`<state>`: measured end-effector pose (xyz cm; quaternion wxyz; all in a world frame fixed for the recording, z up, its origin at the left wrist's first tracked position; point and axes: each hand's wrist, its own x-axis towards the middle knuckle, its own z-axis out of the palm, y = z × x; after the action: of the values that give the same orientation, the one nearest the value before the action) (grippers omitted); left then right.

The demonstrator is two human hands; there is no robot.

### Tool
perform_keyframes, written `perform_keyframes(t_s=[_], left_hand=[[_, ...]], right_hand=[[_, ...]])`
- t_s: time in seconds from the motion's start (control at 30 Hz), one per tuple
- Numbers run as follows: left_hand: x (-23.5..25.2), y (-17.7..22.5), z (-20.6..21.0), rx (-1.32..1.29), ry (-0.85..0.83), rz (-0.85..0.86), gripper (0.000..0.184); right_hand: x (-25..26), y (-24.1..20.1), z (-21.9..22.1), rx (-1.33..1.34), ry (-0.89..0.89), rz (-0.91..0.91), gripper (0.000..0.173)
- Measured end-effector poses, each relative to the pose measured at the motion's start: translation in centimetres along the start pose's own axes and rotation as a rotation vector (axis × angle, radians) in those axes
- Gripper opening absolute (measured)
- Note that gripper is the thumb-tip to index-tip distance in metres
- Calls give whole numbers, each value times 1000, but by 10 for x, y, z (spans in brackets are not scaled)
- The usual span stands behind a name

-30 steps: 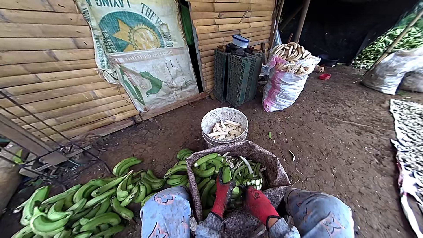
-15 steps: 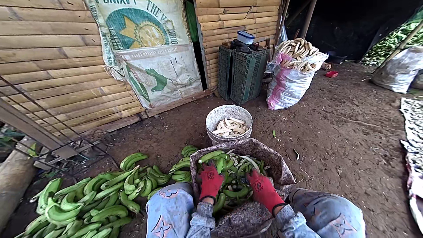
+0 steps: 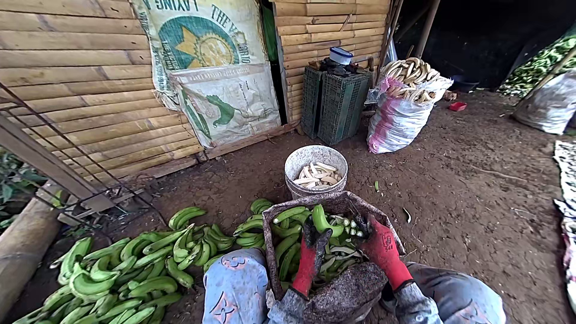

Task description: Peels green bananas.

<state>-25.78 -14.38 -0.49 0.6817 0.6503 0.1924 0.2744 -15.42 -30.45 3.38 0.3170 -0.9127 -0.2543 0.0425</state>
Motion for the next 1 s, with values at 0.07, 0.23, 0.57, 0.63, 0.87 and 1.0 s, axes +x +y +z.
perform_keyframes(t_s=[0.07,0.23,0.57,0.63,0.87,1.0], left_hand=[[4,-1,7,-58,50,-22,60],[7,-29,0,48,133,-140,58],[3,-29,6,-109,232,-221,54],[2,-29,6,-147,230,-234,52],[-2,-19,8,-310,45,-127,52],[7,27,-29,54,70,-80,47]], right_hand=[[-2,-3,5,-57,-82,0,73],[-16,3,15,139,-52,-16,53],[-52,-19,53,-29,-526,219,49],[-55,-22,54,-23,-533,233,49],[-47,7,101,-225,-556,325,50],[-17,-2,59,-197,-409,262,48]])
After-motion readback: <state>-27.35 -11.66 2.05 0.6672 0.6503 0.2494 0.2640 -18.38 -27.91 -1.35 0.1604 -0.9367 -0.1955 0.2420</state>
